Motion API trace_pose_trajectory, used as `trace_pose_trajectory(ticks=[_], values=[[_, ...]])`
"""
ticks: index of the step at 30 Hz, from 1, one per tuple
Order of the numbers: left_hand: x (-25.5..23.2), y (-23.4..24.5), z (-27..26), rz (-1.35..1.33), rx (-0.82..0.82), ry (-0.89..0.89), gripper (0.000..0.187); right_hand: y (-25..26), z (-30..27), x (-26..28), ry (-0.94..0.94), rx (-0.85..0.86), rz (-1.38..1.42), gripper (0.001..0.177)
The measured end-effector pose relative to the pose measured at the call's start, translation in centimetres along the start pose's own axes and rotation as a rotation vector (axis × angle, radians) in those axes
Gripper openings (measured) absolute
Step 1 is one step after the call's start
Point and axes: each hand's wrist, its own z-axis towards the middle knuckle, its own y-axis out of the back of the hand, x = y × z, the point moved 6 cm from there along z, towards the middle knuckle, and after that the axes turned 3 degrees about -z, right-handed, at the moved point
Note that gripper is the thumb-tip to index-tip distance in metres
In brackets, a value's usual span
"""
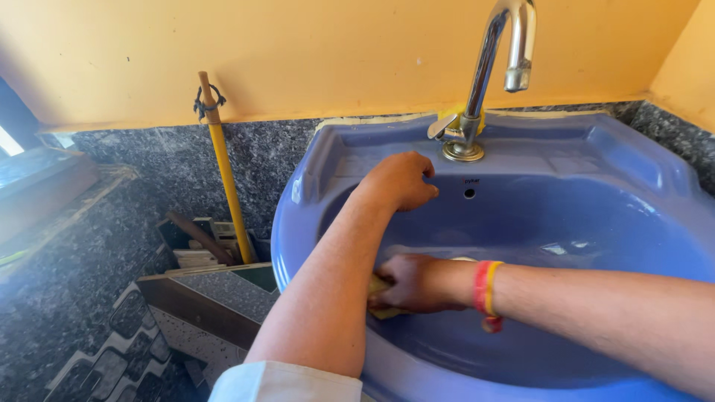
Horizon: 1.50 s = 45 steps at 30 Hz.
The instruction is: The person scrubs the interior basin and rim of a blue pedestal sink using a yellow sponge. They wipe the surface around the drain and the faucet base, moving the sponge in circular and back-and-forth motions to clean the fixture.
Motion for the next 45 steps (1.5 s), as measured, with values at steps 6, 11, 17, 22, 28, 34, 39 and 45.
trace_pose_trajectory(ticks=[6, 11, 17, 22, 28, 34, 39, 45], values=[[-0.1, 2.0, -1.2, -0.021, -0.038, 0.115, 0.044, -1.3, 2.3, -0.1, -0.086, 0.052, 0.519, 0.031], [-0.2, 2.3, -1.9, -0.082, -0.082, 0.102, 0.041, -0.6, 2.6, -2.7, -0.259, -0.067, -0.069, 0.032], [2.0, 2.6, -0.6, 0.073, 0.053, 0.002, 0.028, -1.2, 4.7, -0.9, -0.242, -0.141, 0.536, 0.051], [4.4, 3.2, -1.3, -0.075, -0.179, -0.139, 0.02, 0.2, 4.6, -3.9, -0.245, -0.415, -0.115, 0.071], [4.1, 4.2, -0.9, -0.096, -0.206, -0.143, 0.017, 0.3, 4.2, 0.4, -0.235, -0.28, 0.477, 0.056], [4.0, 4.9, -1.7, -0.089, -0.215, -0.111, 0.017, 1.5, 3.6, -1.4, -0.043, -0.428, -0.23, 0.051], [3.8, 4.6, -1.4, -0.074, -0.2, -0.116, 0.017, 0.0, 5.2, -0.1, -0.136, -0.219, 0.718, 0.039], [3.4, 4.9, -1.7, -0.069, -0.218, -0.112, 0.018, 1.0, 4.0, -1.3, -0.059, -0.366, -0.037, 0.043]])
